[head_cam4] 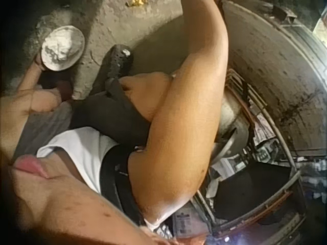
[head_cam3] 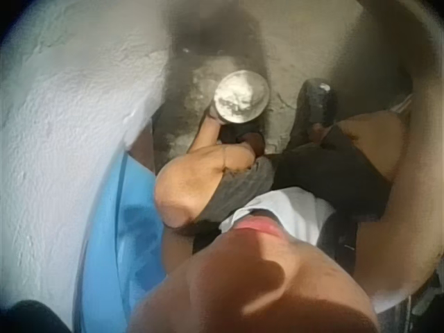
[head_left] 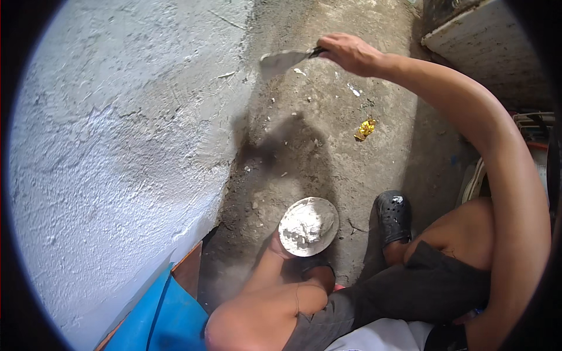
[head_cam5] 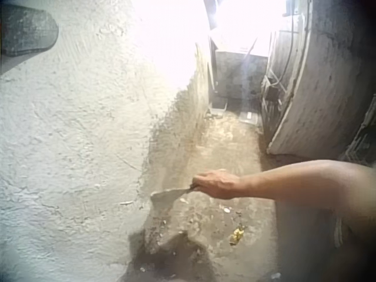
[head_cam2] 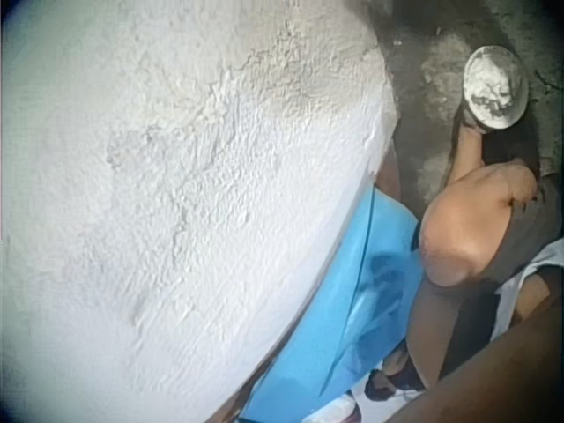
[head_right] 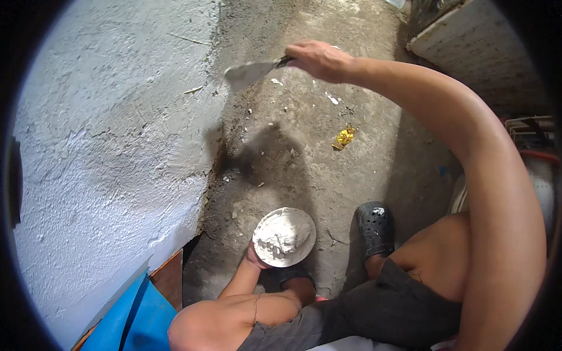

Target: Apply plaster or putty to a concrete wall using a putty knife.

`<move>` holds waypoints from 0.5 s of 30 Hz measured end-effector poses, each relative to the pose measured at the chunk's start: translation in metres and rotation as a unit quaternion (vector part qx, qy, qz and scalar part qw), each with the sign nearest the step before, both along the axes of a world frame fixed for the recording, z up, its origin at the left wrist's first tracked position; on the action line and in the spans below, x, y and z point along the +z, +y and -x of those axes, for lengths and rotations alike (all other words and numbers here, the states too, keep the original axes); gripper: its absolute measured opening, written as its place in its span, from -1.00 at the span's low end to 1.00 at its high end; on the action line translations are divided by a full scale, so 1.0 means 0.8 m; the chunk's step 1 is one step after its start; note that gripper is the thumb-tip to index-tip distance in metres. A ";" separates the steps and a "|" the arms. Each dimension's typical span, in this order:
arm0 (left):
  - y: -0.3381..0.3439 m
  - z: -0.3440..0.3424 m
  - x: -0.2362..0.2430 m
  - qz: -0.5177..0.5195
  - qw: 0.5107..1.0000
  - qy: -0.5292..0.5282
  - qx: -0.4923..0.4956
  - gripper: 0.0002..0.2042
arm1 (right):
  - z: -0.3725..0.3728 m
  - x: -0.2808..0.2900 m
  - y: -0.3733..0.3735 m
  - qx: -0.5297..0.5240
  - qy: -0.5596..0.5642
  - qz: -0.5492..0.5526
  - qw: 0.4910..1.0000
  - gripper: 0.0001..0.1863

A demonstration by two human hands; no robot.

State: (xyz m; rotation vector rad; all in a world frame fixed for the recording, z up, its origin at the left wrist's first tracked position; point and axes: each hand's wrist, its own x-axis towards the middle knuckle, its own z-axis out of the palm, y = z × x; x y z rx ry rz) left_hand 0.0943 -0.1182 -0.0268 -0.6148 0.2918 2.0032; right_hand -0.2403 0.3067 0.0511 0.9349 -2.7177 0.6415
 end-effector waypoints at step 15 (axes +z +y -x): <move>0.033 0.001 0.003 0.059 0.997 -0.006 -0.039 0.00 | 0.048 -0.010 0.003 0.011 0.043 -0.070 0.997 -0.73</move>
